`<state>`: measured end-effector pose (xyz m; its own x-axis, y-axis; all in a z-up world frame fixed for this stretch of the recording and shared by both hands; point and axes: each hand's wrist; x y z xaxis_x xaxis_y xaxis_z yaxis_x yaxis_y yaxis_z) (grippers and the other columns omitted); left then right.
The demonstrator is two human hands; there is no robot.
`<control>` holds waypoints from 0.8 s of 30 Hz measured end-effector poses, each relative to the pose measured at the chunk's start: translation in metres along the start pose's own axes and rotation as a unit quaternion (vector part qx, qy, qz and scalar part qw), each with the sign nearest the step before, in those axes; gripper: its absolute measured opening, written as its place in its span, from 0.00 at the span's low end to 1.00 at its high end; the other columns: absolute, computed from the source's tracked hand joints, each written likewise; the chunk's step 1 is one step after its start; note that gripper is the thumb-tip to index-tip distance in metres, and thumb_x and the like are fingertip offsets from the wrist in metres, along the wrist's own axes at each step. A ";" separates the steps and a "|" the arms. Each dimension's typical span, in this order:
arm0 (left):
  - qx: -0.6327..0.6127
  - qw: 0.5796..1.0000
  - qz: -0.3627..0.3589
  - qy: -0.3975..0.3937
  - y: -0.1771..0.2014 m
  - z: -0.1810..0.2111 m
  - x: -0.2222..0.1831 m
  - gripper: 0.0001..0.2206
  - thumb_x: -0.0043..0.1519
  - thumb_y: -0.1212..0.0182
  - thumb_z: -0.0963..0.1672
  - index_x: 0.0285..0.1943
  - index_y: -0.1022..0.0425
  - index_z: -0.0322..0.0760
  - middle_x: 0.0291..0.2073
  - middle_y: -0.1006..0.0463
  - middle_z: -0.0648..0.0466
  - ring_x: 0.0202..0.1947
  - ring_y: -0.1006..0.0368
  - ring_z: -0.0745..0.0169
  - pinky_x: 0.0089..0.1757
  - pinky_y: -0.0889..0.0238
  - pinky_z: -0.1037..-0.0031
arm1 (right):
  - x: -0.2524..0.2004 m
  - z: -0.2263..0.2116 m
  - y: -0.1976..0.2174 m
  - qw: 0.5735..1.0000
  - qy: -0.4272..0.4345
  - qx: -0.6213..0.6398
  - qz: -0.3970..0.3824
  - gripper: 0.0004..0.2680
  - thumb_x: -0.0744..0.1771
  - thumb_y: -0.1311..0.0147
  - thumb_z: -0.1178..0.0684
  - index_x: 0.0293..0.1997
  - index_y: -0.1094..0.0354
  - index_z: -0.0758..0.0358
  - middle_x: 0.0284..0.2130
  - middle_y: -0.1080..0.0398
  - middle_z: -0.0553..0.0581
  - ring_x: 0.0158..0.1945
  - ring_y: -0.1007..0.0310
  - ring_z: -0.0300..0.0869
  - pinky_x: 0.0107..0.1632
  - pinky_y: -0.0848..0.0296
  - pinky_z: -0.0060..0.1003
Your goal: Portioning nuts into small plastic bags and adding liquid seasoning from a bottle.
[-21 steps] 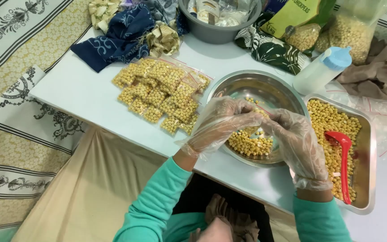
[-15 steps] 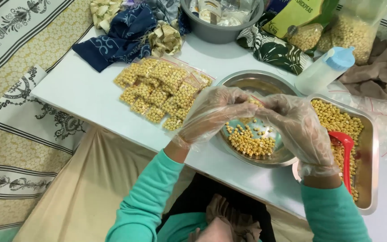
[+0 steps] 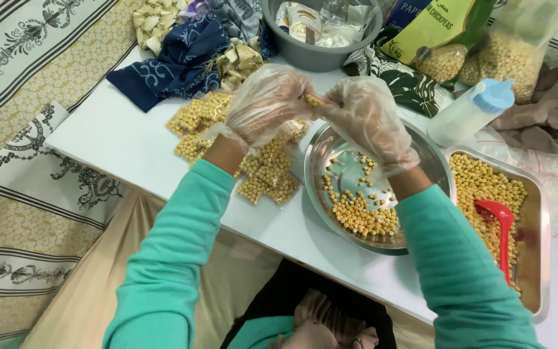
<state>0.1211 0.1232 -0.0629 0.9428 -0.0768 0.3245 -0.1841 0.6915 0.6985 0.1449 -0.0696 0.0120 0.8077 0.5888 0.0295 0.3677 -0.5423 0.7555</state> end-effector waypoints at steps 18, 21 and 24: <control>0.272 0.960 0.022 0.053 -0.014 -0.040 0.025 0.09 0.60 0.43 0.44 0.41 0.20 0.36 0.36 0.18 0.44 0.48 0.23 0.39 0.52 0.35 0.47 | 0.094 0.067 -0.096 0.911 0.093 -0.393 0.081 0.06 0.64 0.35 0.48 0.38 0.21 0.54 0.39 0.24 0.53 0.50 0.24 0.49 0.49 0.23 0.45; 0.275 0.956 -0.019 0.105 -0.047 -0.112 0.055 0.20 0.64 0.45 0.57 0.42 0.21 0.40 0.37 0.19 0.48 0.49 0.25 0.42 0.56 0.38 0.49 | 0.075 0.052 -0.088 0.957 0.106 -0.268 0.021 0.08 0.61 0.33 0.52 0.41 0.22 0.56 0.41 0.25 0.60 0.52 0.24 0.57 0.50 0.21 0.54; 0.373 0.926 -0.017 0.059 -0.043 -0.105 0.047 0.05 0.57 0.39 0.47 0.31 0.21 0.47 0.29 0.19 0.55 0.40 0.20 0.45 0.44 0.33 0.48 | 0.081 0.066 -0.086 0.966 0.137 -0.220 -0.015 0.08 0.61 0.32 0.55 0.40 0.23 0.59 0.39 0.27 0.58 0.50 0.23 0.57 0.48 0.20 0.54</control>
<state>0.2026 0.1658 -0.1448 0.9675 0.0207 0.2521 -0.2521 -0.0015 0.9677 0.2088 -0.0150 -0.0934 0.6256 0.7692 0.1306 0.1086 -0.2516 0.9617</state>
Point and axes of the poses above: each hand's wrist, its own x-axis towards the middle knuckle, its own y-axis out of the back of the hand, z = x × y
